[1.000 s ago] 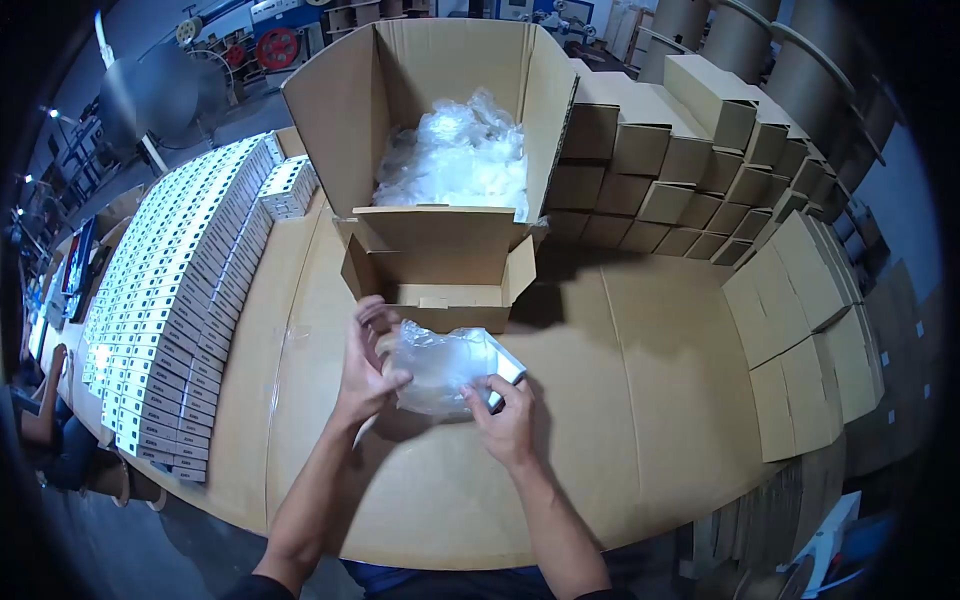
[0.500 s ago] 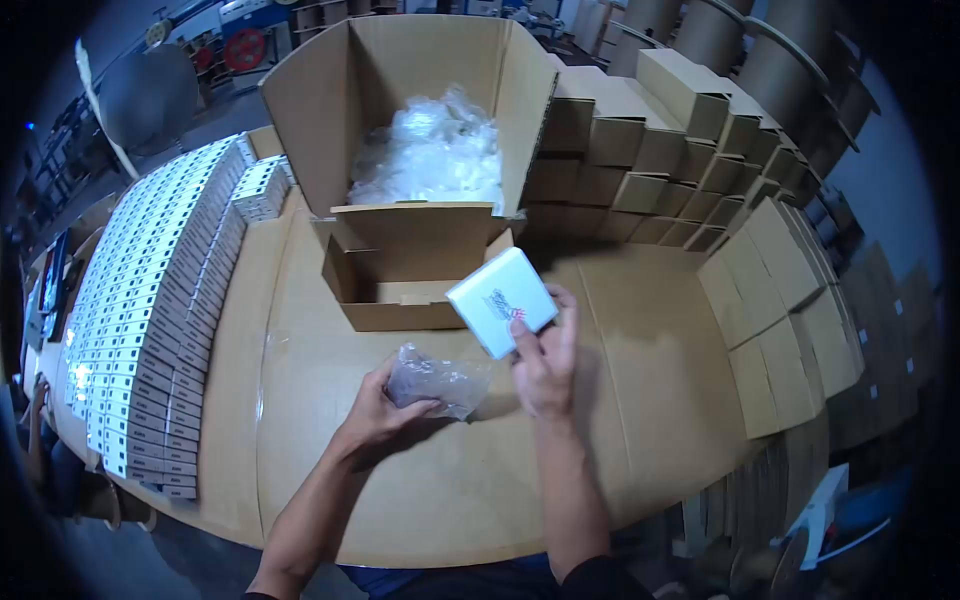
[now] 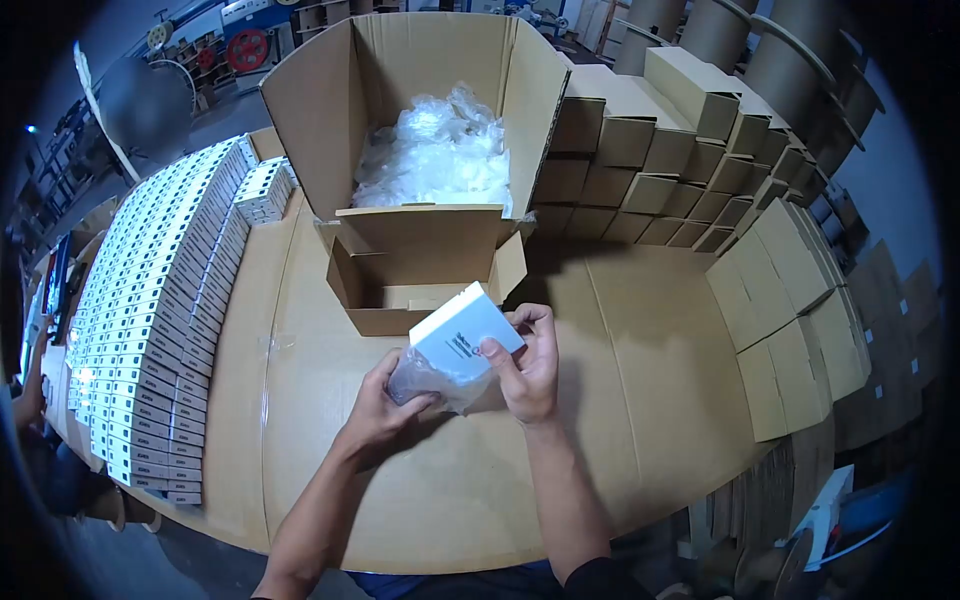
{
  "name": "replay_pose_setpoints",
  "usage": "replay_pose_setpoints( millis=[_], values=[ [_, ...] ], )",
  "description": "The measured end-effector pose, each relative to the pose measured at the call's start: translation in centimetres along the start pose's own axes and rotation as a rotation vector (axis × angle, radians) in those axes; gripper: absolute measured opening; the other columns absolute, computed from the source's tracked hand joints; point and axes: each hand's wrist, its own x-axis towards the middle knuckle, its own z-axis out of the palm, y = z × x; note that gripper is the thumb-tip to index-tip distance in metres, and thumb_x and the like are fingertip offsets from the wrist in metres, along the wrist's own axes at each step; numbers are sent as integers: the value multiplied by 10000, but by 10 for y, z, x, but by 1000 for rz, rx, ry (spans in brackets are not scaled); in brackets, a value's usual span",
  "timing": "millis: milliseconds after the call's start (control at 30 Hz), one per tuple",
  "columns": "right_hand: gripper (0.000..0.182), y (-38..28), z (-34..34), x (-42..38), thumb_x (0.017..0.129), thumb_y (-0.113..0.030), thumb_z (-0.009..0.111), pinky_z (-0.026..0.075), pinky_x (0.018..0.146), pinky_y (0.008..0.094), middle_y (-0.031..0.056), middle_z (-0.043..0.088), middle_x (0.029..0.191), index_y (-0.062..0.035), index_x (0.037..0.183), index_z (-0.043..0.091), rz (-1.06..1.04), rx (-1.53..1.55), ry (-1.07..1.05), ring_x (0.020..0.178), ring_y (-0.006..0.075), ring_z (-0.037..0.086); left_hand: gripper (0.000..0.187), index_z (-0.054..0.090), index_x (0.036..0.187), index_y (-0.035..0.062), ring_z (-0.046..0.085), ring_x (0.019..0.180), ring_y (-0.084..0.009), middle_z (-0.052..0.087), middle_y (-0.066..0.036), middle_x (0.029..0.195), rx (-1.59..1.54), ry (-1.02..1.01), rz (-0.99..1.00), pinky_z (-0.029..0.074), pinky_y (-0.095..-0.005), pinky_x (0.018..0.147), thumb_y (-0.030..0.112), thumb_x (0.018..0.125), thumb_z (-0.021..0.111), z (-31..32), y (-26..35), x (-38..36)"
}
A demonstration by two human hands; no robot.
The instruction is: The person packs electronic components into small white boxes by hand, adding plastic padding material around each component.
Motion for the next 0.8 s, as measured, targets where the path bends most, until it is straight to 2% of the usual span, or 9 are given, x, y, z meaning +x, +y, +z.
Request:
replay_pose_setpoints(
  millis=[167, 367, 467, 667, 800],
  values=[
    [365, -5, -10, 0, 909, 28, 631, 454, 890, 265, 54, 502, 1060, -62, 1169, 392, -35, 81, 8, 989, 95, 514, 424, 613, 1224, -12, 672, 992, -145, 726, -101, 1044, 28, -30, -28, 535, -312, 898, 26, 842, 794, -1, 1, 0],
    [354, -1, -12, 2, 900, 6, 638, 458, 866, 271, 50, 485, 1032, -52, 1153, 398, -90, 85, 100, 941, 95, 498, 398, 622, 1210, -12, 683, 917, -138, 732, -95, 999, 48, -42, -8, 548, -299, 835, 34, 851, 788, 0, -3, -1],
    [348, -1, -15, 4, 887, -20, 646, 450, 849, 269, 48, 473, 1021, -47, 1134, 402, -165, -134, 117, 924, 93, 482, 386, 635, 1203, -12, 681, 894, -133, 732, -96, 986, 109, -15, 83, 550, -295, 819, 39, 853, 789, 1, 0, 0],
    [338, -3, -16, 11, 858, -50, 659, 441, 822, 267, 47, 458, 1006, -43, 1096, 420, -189, -252, 124, 911, 98, 467, 369, 649, 1199, -11, 682, 895, -134, 733, -108, 983, 112, -56, 6, 553, -293, 809, 38, 858, 784, 1, -3, 0],
    [323, -8, -23, 15, 836, -33, 649, 445, 800, 271, 39, 464, 997, -44, 1086, 446, -186, -341, 57, 895, 103, 477, 367, 644, 1194, -15, 683, 894, -135, 732, -109, 978, 92, -39, 16, 558, -298, 808, 38, 859, 783, 1, -4, -1]
  ],
)
